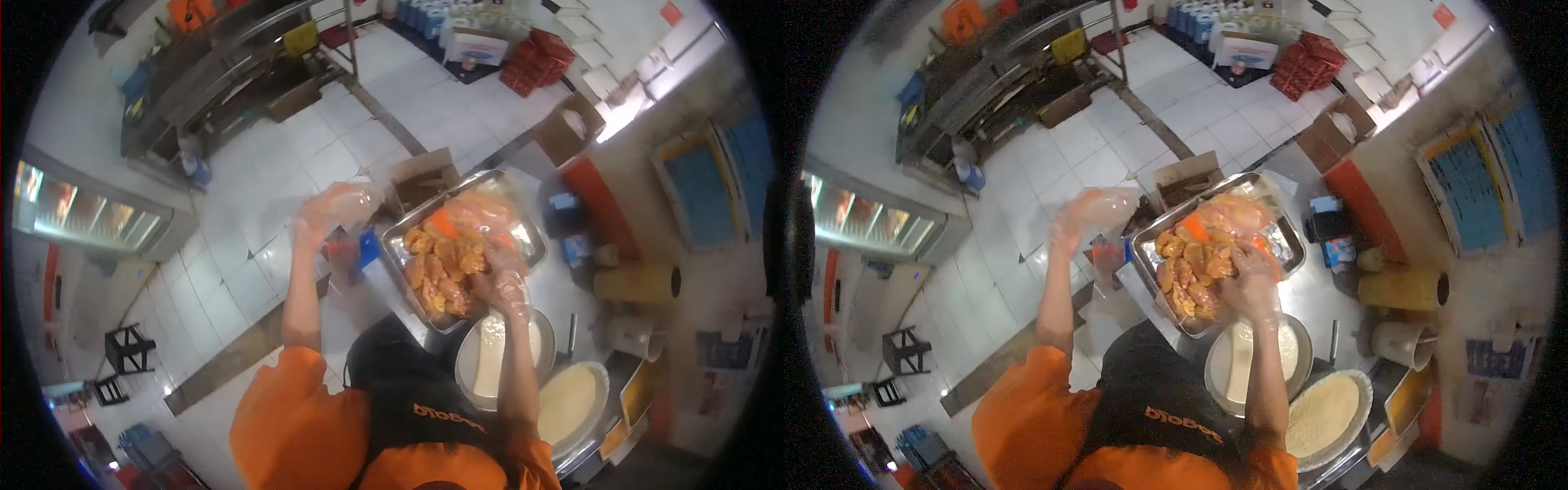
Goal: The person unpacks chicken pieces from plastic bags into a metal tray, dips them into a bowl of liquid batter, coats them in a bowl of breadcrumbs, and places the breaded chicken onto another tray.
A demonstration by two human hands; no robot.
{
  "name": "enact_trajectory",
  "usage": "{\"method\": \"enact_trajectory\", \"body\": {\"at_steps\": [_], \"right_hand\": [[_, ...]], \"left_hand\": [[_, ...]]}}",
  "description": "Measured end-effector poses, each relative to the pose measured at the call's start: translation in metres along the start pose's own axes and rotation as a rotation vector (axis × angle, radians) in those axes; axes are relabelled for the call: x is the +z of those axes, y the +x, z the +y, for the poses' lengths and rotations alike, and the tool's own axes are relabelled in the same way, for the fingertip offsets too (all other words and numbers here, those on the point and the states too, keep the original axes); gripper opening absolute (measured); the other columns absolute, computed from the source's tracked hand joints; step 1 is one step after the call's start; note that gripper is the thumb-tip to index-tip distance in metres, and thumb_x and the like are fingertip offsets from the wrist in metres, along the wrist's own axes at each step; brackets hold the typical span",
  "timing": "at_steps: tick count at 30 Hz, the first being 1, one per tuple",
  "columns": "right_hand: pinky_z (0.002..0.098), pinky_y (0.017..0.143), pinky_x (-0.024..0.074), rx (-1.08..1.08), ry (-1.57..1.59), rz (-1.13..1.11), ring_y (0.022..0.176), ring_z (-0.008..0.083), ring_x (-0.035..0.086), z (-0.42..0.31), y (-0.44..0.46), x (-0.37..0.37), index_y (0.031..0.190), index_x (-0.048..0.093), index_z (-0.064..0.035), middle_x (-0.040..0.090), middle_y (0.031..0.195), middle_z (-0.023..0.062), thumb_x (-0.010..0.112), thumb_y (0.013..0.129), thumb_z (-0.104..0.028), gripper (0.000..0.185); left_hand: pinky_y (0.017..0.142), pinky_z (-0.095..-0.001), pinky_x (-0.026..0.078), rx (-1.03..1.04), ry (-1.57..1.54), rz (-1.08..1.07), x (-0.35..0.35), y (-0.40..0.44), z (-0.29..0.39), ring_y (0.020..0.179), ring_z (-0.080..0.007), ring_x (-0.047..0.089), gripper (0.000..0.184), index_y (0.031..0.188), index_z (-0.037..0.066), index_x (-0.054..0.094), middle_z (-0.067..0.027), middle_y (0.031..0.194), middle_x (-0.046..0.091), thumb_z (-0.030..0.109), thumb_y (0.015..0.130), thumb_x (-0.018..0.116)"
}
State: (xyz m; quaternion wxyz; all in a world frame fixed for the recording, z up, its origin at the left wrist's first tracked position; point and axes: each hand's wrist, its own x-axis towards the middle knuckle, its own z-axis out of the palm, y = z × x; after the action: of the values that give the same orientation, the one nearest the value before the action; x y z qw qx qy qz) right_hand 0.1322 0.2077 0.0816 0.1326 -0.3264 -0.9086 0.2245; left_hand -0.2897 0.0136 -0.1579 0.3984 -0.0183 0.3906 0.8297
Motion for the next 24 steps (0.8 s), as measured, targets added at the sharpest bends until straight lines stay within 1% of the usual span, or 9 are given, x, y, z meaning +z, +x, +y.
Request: {"method": "enact_trajectory", "body": {"at_steps": [3,10,13,15,17,19,21,23,24], "right_hand": [[0.0453,0.103,0.0480,0.038,0.010,0.019,0.119,0.0371,0.060,-0.005,0.005,0.004,0.123,0.070,-0.0065,0.065,0.128,0.0174,0.072,0.073,-0.011,0.051],[0.0471,0.102,0.0484,0.054,-0.092,0.108,0.116,0.0362,0.060,-0.004,-0.001,0.018,0.118,0.071,-0.0071,0.066,0.123,0.0163,0.068,0.074,-0.006,0.044],[0.0505,0.102,0.0478,0.073,-0.311,0.098,0.120,0.0399,0.056,0.012,-0.009,0.039,0.118,0.070,-0.0090,0.061,0.131,0.0159,0.067,0.073,-0.006,0.046],[0.0511,0.103,0.0473,0.104,-0.260,0.131,0.121,0.0404,0.055,-0.004,-0.011,0.029,0.119,0.070,-0.0091,0.060,0.133,0.0168,0.067,0.072,-0.007,0.047],[0.0522,0.106,0.0451,0.087,-0.152,0.155,0.126,0.0410,0.053,0.003,-0.011,0.027,0.121,0.069,-0.0100,0.055,0.140,0.0200,0.067,0.070,-0.009,0.051],[0.0521,0.107,0.0444,0.107,-0.107,0.176,0.127,0.0416,0.052,-0.014,-0.014,0.012,0.123,0.068,-0.0105,0.054,0.142,0.0209,0.066,0.070,-0.009,0.053],[0.0542,0.108,0.0432,0.097,-0.105,0.183,0.131,0.0452,0.049,-0.024,-0.016,0.004,0.134,0.060,-0.0140,0.048,0.147,0.0248,0.067,0.068,-0.011,0.066],[0.0559,0.108,0.0431,0.135,-0.083,0.218,0.132,0.0465,0.047,-0.033,-0.020,0.003,0.139,0.056,-0.0160,0.046,0.148,0.0263,0.069,0.069,-0.014,0.072],[0.0576,0.107,0.0430,0.165,-0.065,0.247,0.134,0.0478,0.046,-0.035,-0.022,0.001,0.144,0.051,-0.0181,0.044,0.149,0.0279,0.072,0.069,-0.016,0.078]], "left_hand": [[0.095,-0.0546,0.054,-0.267,0.450,0.147,-0.068,-0.017,-0.071,0.121,-0.0321,0.059,0.060,0.138,0.005,0.054,-0.0117,0.134,0.062,0.054,0.106,0.035],[0.083,-0.0446,0.058,-0.432,0.484,0.491,-0.100,-0.080,-0.108,0.102,-0.0324,0.065,0.046,0.125,0.000,0.060,-0.0136,0.112,0.067,0.040,0.107,0.046],[0.090,-0.0429,0.056,-0.226,0.762,0.248,-0.094,-0.049,-0.120,0.107,-0.0314,0.066,0.044,0.130,0.001,0.059,-0.0133,0.116,0.068,0.037,0.104,0.055],[0.095,-0.0438,0.054,0.181,0.479,0.534,0.005,-0.045,-0.102,0.113,-0.0296,0.066,0.048,0.132,0.003,0.058,-0.0138,0.122,0.068,0.037,0.099,0.065],[0.098,-0.0418,0.052,0.429,1.215,0.204,0.064,-0.034,-0.078,0.119,-0.0283,0.064,0.051,0.135,0.006,0.057,-0.0160,0.131,0.066,0.039,0.097,0.067],[0.095,-0.0396,0.053,0.660,1.260,-0.113,0.194,-0.065,-0.053,0.111,-0.0270,0.068,0.045,0.130,0.007,0.062,-0.0165,0.123,0.069,0.039,0.099,0.065],[0.085,-0.0355,0.055,0.501,0.955,-0.447,0.268,-0.065,-0.074,0.095,-0.0229,0.072,0.028,0.114,0.008,0.070,-0.0111,0.101,0.075,0.032,0.101,0.063],[0.086,-0.0367,0.056,-0.017,1.230,-0.746,0.313,-0.050,-0.080,0.101,-0.0218,0.070,0.037,0.120,0.012,0.070,-0.0106,0.107,0.074,0.040,0.096,0.068],[0.086,-0.0367,0.056,-0.005,1.232,-0.763,0.330,-0.038,-0.098,0.101,-0.0218,0.070,0.037,0.120,0.012,0.070,-0.0106,0.107,0.074,0.040,0.096,0.068]]}}
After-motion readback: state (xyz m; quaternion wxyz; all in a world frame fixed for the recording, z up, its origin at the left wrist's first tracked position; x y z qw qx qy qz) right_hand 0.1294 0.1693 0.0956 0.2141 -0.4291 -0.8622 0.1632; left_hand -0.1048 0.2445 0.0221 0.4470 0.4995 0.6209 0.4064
